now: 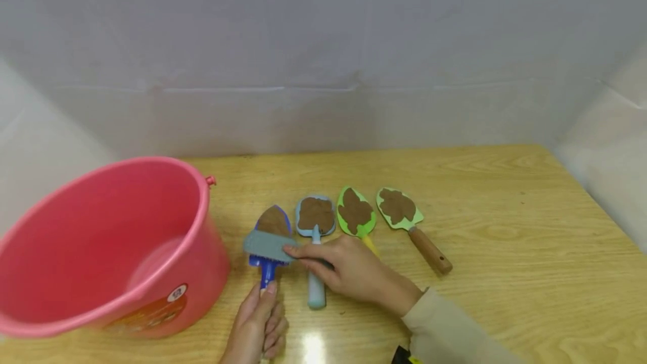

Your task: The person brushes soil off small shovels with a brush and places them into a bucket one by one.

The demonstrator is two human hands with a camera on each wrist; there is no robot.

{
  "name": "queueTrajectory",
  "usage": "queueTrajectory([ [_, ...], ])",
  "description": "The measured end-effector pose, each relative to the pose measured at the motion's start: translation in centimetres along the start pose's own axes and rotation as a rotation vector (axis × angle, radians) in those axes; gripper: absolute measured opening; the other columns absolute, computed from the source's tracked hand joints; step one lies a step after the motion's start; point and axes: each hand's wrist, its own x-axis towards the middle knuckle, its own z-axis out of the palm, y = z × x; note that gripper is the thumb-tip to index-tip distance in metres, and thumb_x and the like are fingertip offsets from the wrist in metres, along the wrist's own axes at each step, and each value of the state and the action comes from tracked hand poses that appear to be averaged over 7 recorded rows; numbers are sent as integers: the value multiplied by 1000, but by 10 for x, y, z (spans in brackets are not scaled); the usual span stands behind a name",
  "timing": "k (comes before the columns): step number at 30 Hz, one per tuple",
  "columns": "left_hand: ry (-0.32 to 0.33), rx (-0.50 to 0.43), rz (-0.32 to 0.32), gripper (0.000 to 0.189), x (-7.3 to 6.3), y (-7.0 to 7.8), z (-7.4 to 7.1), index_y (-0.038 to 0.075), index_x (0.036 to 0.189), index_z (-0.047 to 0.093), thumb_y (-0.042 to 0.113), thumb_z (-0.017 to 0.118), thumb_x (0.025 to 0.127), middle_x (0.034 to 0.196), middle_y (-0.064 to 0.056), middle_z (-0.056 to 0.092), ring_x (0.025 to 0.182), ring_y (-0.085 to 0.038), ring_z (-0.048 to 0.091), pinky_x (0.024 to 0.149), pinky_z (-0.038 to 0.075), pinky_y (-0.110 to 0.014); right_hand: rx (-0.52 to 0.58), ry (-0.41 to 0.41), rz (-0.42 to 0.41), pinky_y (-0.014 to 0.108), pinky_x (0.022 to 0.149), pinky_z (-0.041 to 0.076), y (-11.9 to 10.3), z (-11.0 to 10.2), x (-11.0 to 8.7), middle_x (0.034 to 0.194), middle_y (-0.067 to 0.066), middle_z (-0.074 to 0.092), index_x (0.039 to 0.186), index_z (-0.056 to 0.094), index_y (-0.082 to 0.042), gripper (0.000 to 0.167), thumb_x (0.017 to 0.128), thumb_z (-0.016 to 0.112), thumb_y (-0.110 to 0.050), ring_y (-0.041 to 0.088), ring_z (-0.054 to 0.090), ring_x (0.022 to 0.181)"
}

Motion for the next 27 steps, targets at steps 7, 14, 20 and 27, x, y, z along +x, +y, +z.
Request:
queueTrajectory([
  [7,-4,-11,9,27,-1,-3,1,15,85,36,30,33,106,56,7,27,43,-3,26,35,18,-21,-150,40,23,10,45,29,5,1,-4,76,-4,71,124,66,-21,32,92,65,-17,-3,36,49],
  [14,-15,1,1,29,-1,-1,3,16,83,35,35,35,106,55,9,28,43,-2,27,36,21,-19,-179,144,66,10,42,26,11,-4,-6,55,-7,51,123,66,-13,31,93,64,-11,-3,27,46],
  [20,-19,3,14,28,-2,0,0,15,84,34,32,32,107,55,3,22,43,-3,25,34,17,-21,-86,116,-26,8,51,37,6,-6,-4,72,-4,66,124,65,-12,32,92,64,-9,-4,40,53],
  [27,-37,-28,30,26,-2,-1,-1,17,85,36,30,31,107,55,3,21,43,-4,23,33,14,-23,-131,31,-105,8,48,30,1,0,-2,65,-8,60,121,68,-17,32,90,67,-12,-4,36,52],
])
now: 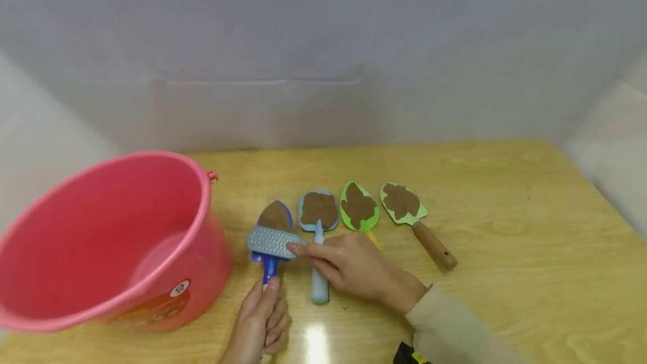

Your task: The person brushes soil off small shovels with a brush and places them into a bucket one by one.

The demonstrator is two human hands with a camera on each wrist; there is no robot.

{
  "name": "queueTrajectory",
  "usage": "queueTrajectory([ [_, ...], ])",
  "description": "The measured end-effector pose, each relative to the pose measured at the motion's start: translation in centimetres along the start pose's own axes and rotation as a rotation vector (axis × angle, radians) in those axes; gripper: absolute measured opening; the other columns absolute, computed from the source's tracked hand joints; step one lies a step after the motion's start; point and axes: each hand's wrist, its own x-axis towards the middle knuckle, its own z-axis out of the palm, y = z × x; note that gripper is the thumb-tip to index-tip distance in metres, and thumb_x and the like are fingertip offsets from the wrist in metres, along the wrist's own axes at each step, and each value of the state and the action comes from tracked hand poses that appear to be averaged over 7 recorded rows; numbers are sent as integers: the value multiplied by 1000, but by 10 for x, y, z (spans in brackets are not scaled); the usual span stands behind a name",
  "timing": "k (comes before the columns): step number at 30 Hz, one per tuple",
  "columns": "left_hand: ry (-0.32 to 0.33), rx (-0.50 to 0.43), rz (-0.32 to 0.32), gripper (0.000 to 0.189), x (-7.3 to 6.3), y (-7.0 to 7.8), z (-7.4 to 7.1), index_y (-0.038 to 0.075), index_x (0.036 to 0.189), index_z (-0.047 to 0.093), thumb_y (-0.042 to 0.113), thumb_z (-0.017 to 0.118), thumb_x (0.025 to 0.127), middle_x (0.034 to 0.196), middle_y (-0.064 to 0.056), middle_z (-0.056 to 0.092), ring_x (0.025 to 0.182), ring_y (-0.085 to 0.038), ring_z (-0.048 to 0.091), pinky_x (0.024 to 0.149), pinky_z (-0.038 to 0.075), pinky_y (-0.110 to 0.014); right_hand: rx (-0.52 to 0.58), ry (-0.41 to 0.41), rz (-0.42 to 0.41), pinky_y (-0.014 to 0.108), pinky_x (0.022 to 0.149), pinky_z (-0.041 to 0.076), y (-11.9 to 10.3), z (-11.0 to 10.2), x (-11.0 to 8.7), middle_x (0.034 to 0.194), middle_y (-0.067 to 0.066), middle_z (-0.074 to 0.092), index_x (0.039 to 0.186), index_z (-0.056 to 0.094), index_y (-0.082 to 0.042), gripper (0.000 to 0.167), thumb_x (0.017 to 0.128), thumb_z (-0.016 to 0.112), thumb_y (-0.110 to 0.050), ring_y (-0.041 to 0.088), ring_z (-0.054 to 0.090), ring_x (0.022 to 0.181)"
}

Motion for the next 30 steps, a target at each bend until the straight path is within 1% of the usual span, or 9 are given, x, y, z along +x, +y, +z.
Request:
queueTrajectory([
  [5,20,13,-19,28,0,1,1,16,85,35,33,33,106,55,5,23,43,-3,25,34,18,-19,-72,25,93,10,44,28,5,-3,0,60,-7,57,124,66,-16,32,93,63,-13,-2,33,49],
  [10,17,17,-17,28,-1,3,1,16,84,34,33,33,106,56,6,24,43,-3,25,35,18,-19,-60,104,167,10,43,29,11,-8,1,62,-5,59,124,66,-12,30,93,62,-11,-3,30,47],
  [13,17,24,-9,29,-1,4,1,15,84,34,34,33,106,56,6,24,43,-3,25,34,18,-20,-4,110,129,10,48,35,10,-10,1,73,-3,68,123,66,-11,31,92,63,-9,-2,37,50],
  [16,24,41,7,30,0,4,1,14,84,34,33,32,106,56,5,24,43,-2,25,34,18,-20,57,44,60,10,55,44,7,-9,2,86,-1,73,122,67,-13,30,92,64,-9,-1,50,58],
  [19,17,40,20,29,1,3,2,13,84,34,31,31,107,55,2,22,42,-3,24,32,16,-22,50,-9,46,11,55,44,4,-6,2,92,-1,73,122,67,-15,30,92,64,-12,-2,53,61],
  [22,14,33,9,28,1,2,2,13,85,35,30,31,107,56,2,21,43,-3,25,33,17,-21,-14,-7,70,10,46,33,4,-4,0,75,-5,68,123,67,-18,31,92,64,-14,-3,39,51],
  [25,27,35,-12,27,0,2,2,15,85,35,32,33,106,56,6,25,43,-2,26,34,20,-19,-62,33,93,11,43,24,7,-4,-1,58,-9,53,125,66,-17,32,93,62,-14,-3,28,47],
  [28,33,32,-20,28,0,3,3,16,85,35,35,35,106,55,8,27,43,-2,27,36,21,-17,-63,74,97,10,43,24,9,-4,-1,55,-9,47,124,66,-15,31,94,62,-13,-3,27,47],
  [30,36,36,-25,29,0,4,3,16,85,35,37,36,105,55,9,28,43,-1,27,37,22,-17,-35,88,94,9,44,27,10,-5,0,57,-8,52,123,66,-13,30,93,63,-11,-3,29,48],
])
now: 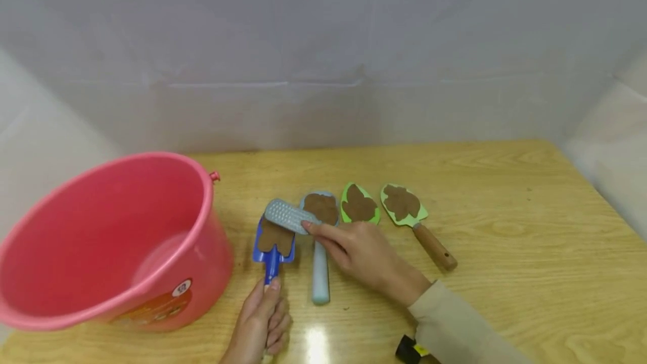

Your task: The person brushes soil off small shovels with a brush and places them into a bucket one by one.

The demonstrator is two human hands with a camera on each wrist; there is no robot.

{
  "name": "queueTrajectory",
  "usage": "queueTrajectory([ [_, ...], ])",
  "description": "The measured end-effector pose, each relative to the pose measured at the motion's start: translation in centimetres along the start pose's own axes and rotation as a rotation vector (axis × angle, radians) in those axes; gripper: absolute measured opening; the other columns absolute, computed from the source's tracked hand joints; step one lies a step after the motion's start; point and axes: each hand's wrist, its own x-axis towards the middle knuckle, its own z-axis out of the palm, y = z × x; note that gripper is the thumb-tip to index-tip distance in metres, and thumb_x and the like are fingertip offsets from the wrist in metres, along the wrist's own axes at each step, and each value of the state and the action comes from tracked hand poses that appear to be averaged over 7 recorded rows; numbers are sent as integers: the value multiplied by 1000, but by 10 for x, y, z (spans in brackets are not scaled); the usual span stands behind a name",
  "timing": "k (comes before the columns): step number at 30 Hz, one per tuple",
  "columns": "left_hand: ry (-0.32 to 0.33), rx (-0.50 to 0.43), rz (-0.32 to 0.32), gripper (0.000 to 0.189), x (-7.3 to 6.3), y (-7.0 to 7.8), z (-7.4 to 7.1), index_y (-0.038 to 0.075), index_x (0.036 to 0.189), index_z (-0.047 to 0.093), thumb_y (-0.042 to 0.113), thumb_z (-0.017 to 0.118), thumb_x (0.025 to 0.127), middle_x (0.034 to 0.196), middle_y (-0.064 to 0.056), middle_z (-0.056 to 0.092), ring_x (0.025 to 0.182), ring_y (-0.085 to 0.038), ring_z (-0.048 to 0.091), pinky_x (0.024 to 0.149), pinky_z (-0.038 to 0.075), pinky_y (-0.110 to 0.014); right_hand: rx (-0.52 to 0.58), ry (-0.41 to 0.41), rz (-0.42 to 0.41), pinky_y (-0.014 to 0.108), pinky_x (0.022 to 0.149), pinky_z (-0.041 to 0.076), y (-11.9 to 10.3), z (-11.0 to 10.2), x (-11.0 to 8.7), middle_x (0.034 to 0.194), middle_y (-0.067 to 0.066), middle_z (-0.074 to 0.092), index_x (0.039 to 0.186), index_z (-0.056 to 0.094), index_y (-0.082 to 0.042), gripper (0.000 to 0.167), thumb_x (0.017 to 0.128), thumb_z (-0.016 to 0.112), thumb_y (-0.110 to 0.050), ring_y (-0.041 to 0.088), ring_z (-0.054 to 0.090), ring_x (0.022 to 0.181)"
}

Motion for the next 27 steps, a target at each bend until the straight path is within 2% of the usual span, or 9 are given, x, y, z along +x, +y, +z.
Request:
queueTrajectory([
  [3,-2,5,1,30,-1,0,0,16,84,35,37,36,105,55,9,29,43,-1,27,37,22,-17,76,-32,-30,8,51,38,-2,1,0,71,-4,67,123,66,-12,31,92,64,-9,-4,43,53],
  [5,-1,8,0,30,-1,0,0,16,84,35,38,36,105,55,9,29,43,-1,27,37,22,-17,108,-70,-64,8,54,40,-5,2,0,76,-3,69,122,67,-13,32,91,65,-10,-4,47,56],
  [8,-6,-1,9,29,0,-1,-1,16,84,35,35,35,106,55,9,28,43,-1,27,36,21,-17,98,-111,-104,7,53,38,-9,4,0,76,-4,69,120,68,-15,31,90,67,-11,-5,46,56],
  [10,-17,-14,18,28,1,-2,-2,16,84,35,33,33,106,56,8,27,44,-1,26,35,19,-18,63,-119,-102,7,48,31,-9,5,0,70,-6,65,119,69,-16,29,90,67,-12,-4,37,51],
  [16,-29,-22,49,28,4,-3,-3,14,83,35,27,30,107,57,6,26,43,-2,25,33,15,-23,-29,-72,13,10,43,27,-6,4,1,59,-8,56,123,67,-18,31,93,64,-15,-3,32,47],
  [18,-21,-12,37,29,3,-2,-2,13,82,34,28,31,107,57,6,26,43,-3,26,33,16,-22,-40,-50,50,11,42,25,-5,4,1,55,-10,49,124,66,-18,31,94,63,-15,-3,28,46],
  [21,4,-2,3,30,2,0,-1,14,82,34,31,33,106,56,6,27,43,-2,26,35,20,-19,-5,-5,87,11,42,26,-3,2,2,56,-9,50,125,65,-15,30,94,62,-13,-4,26,46],
  [24,30,7,-29,31,1,2,0,13,83,34,34,36,105,56,7,28,43,-2,27,37,23,-17,58,12,72,9,45,32,-2,0,2,64,-5,61,124,65,-12,30,94,62,-11,-4,29,48],
  [27,32,6,-32,30,0,3,0,14,84,35,36,37,105,56,8,29,43,-1,27,37,23,-16,125,-28,8,8,51,37,-6,0,3,79,-1,71,123,66,-12,31,92,64,-9,-4,38,52],
])
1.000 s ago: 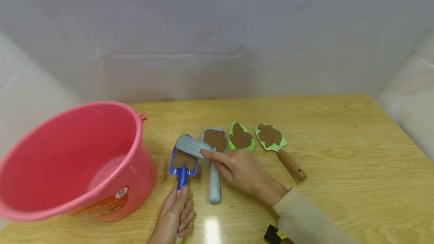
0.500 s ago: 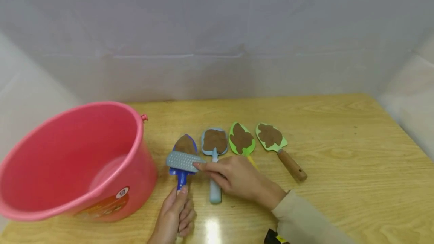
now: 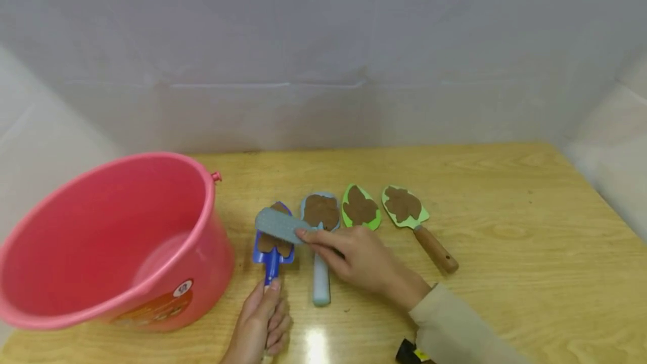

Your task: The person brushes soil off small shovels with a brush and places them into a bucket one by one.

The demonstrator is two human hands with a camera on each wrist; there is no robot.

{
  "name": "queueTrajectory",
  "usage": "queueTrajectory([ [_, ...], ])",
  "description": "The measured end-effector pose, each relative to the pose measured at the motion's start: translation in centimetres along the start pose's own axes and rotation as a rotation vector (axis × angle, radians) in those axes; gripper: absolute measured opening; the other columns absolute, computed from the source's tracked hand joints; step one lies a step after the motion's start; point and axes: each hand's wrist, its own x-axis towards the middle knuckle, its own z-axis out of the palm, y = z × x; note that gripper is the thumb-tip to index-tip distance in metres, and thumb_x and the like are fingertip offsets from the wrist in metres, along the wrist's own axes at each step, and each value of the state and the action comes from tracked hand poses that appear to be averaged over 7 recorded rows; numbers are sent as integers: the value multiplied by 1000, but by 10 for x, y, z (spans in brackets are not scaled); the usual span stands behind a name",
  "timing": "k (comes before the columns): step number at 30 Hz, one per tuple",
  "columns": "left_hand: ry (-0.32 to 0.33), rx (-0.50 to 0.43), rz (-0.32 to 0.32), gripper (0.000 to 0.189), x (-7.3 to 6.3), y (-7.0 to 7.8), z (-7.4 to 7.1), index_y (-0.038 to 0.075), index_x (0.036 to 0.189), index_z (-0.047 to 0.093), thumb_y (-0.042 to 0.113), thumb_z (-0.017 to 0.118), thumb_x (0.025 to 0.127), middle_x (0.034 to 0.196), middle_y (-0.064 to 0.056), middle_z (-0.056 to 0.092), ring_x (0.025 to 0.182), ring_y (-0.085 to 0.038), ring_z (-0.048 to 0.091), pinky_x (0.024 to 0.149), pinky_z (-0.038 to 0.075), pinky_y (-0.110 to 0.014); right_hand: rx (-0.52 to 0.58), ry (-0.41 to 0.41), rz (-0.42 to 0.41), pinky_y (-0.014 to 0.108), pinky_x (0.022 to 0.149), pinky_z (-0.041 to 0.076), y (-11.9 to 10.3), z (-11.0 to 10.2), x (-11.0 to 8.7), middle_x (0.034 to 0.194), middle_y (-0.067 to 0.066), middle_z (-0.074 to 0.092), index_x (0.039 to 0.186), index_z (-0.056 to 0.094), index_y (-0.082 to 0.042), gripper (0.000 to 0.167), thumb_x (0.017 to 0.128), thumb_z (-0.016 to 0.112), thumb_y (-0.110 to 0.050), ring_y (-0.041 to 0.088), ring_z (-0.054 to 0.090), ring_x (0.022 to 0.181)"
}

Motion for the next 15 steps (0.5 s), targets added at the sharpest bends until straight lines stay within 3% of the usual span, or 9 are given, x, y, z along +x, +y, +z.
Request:
queueTrajectory([
  [3,-21,-9,26,29,0,-2,-1,14,84,35,33,35,106,56,8,28,43,-2,26,36,20,-18,-16,-58,-86,7,53,36,-4,3,0,74,-4,68,122,67,-15,31,91,65,-11,-3,41,55],
  [6,-46,-26,51,27,0,-5,-3,14,84,35,29,32,107,56,7,27,43,-3,25,34,17,-21,-105,-77,-124,8,47,29,-5,6,-1,61,-9,55,120,68,-18,30,90,66,-13,-3,34,51],
  [12,-63,-48,91,27,2,-7,-4,15,84,36,25,29,107,56,0,20,43,-4,22,33,12,-25,-207,-72,-44,11,42,24,-5,5,0,56,-10,45,124,66,-22,30,95,61,-17,-2,30,48],
  [15,-61,-45,100,27,3,-6,-3,14,84,37,25,29,107,56,3,23,43,-5,21,33,12,-26,-219,-43,0,12,41,22,-3,4,1,53,-11,41,125,65,-21,31,95,61,-17,-2,27,46],
])
